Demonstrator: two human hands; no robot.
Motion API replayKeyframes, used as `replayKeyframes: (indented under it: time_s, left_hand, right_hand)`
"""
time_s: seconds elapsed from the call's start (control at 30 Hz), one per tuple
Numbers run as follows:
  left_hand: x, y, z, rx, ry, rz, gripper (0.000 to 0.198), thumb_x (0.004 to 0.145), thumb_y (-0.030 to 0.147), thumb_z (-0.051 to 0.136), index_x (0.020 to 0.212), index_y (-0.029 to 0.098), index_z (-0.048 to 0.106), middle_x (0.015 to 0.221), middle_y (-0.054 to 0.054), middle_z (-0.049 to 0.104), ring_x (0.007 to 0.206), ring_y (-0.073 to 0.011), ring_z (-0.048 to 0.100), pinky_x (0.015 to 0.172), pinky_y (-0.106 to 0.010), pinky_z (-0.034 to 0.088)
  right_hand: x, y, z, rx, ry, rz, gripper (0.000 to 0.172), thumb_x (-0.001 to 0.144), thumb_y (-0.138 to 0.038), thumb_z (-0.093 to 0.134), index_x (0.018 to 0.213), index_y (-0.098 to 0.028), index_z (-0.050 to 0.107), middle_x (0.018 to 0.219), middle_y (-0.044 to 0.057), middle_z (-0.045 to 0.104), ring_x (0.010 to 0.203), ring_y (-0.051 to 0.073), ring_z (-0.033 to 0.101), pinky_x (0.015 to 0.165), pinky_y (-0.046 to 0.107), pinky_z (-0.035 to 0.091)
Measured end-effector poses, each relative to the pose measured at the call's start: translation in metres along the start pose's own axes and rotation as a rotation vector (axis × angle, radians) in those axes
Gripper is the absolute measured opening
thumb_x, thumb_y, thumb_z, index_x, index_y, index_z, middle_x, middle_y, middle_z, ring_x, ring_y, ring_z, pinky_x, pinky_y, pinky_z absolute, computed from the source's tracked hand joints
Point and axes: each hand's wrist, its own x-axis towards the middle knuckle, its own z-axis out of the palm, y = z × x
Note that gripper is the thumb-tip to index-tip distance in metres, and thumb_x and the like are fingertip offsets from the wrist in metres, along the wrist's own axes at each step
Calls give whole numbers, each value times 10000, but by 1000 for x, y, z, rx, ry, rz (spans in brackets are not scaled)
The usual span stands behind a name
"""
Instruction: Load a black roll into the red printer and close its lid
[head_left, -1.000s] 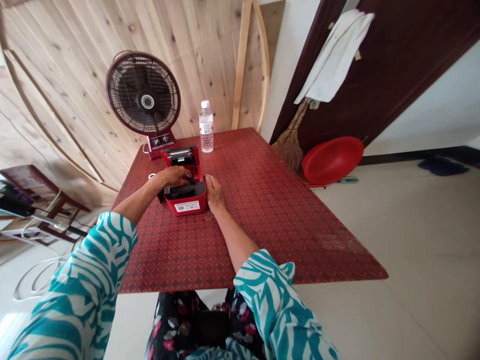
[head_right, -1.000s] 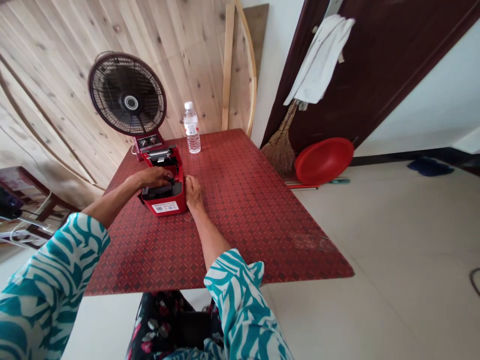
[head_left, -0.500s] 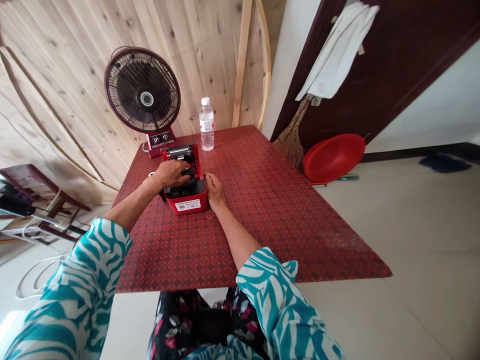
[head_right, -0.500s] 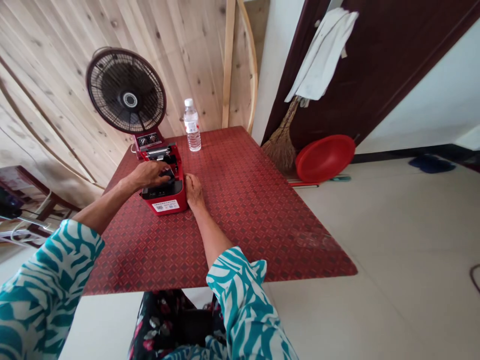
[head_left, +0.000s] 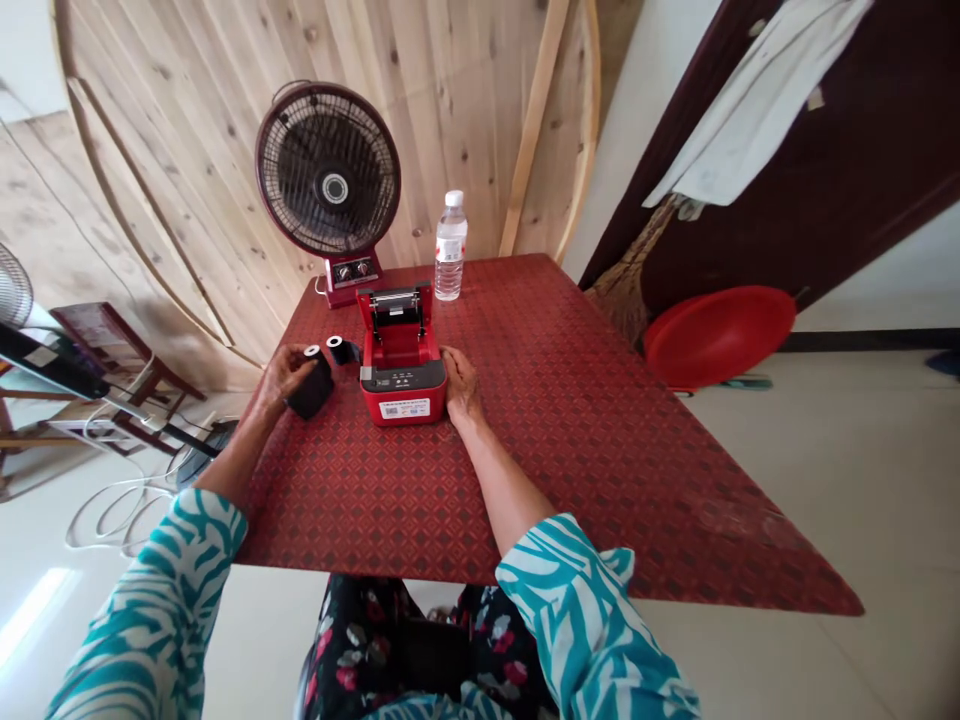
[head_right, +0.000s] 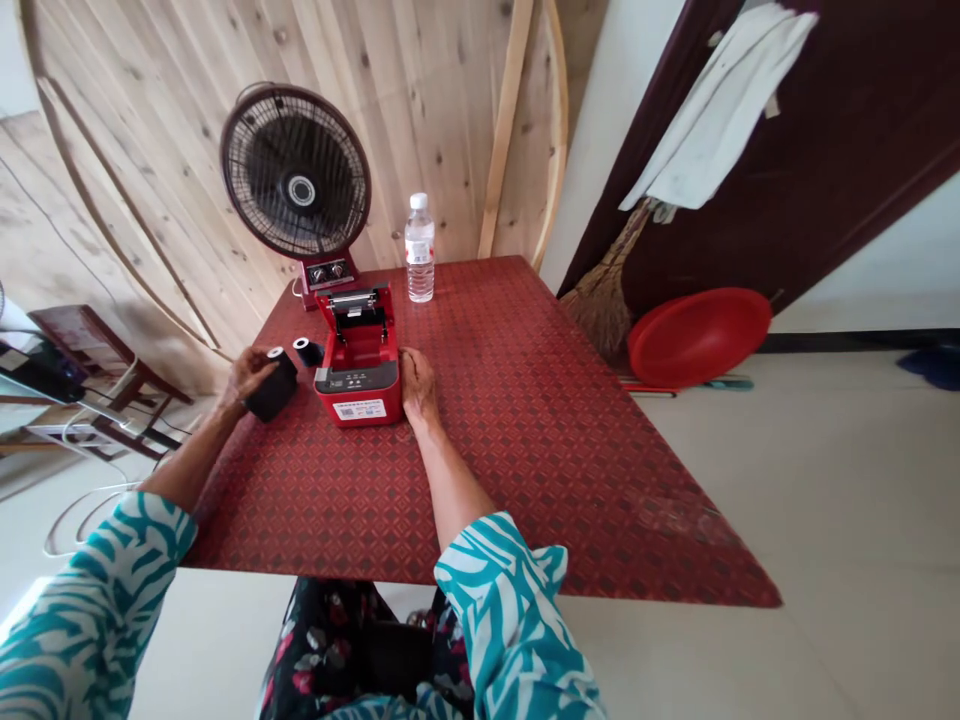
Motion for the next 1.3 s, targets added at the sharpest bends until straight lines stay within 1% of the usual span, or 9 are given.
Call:
replayKeyframes:
  time_s: [0.2, 0.33, 0.4, 0.6, 0.8, 0.87, 1.03, 1.17, 1.3]
  left_hand:
    - [-21, -4, 4, 128, -145, 6, 682, 684, 581, 694, 1211, 167, 569, 1032, -94, 712, 960, -240, 669, 849, -351, 513]
    - [-10, 14, -3, 154, -125, -23, 679, 818, 634, 526, 1303, 162, 565, 1216, -134, 678, 1090, -270, 650, 897, -364, 515]
    - [2, 23, 1, 206, -136, -29, 629, 783, 566, 604, 1264, 161, 595, 1238, -128, 676, 1131, -270, 634, 912, -352, 514]
    - [35, 36, 29, 372, -308, -136, 298, 612, 248, 688, 895, 158, 673, 788, -29, 729, 764, -212, 675, 669, -285, 505]
    - [41, 35, 33, 482, -259, -73, 158, 651, 329, 669, 705, 182, 652, 567, 11, 604, 622, -174, 591, 575, -262, 425]
    - [40, 39, 29, 412, -219, -28, 199, 654, 373, 677, 709, 184, 646, 589, 8, 601, 639, -172, 586, 588, -264, 438]
    - [26, 67, 13, -119, -102, 88, 360, 630, 396, 711, 917, 197, 624, 846, -16, 670, 777, -162, 638, 729, -292, 538]
    - [4, 97, 19, -203, -264, 189, 430, 700, 372, 702, 1094, 216, 637, 959, -33, 689, 852, -175, 657, 799, -324, 553]
    - [-6, 113, 51, 24, -495, 278, 531, 733, 357, 719, 1224, 194, 597, 1028, -66, 707, 907, -189, 670, 830, -330, 546]
  right_hand:
    - [0, 4, 0, 14, -9, 19, 382, 855, -467, 448, 999, -221, 703, 1066, 58, 747, 1027, 227, 655, 972, 405, 473]
    - [1, 5, 0, 14, 2, 5, 390, 849, -471, 455, 1003, -213, 703, 1067, 68, 743, 1032, 232, 659, 972, 412, 475]
    - [1, 6, 0, 23, 4, 7, 386, 841, -470, 460, 993, -213, 705, 1068, 70, 742, 1044, 238, 657, 979, 421, 475]
    - [3, 6, 0, 2, 2, 14, 370, 846, -474, 463, 981, -232, 709, 1066, 54, 747, 1048, 234, 653, 995, 424, 474]
    - [4, 4, 1, -32, 2, -16, 348, 852, -441, 449, 955, -236, 712, 1054, 52, 752, 1038, 226, 644, 989, 399, 467]
    - [4, 4, 2, -30, -8, -19, 349, 857, -445, 444, 952, -243, 711, 1048, 41, 753, 1030, 220, 640, 983, 390, 466]
    - [5, 4, 5, -10, 7, -30, 348, 863, -449, 441, 926, -240, 712, 1027, 40, 750, 1011, 218, 639, 981, 390, 465]
    - [5, 3, 4, -10, -3, -34, 346, 859, -425, 432, 933, -234, 711, 1031, 46, 747, 1010, 217, 638, 982, 394, 465]
    - [4, 0, 3, -5, -1, -43, 329, 859, -422, 445, 930, -243, 712, 1014, 35, 750, 1002, 209, 640, 969, 383, 475]
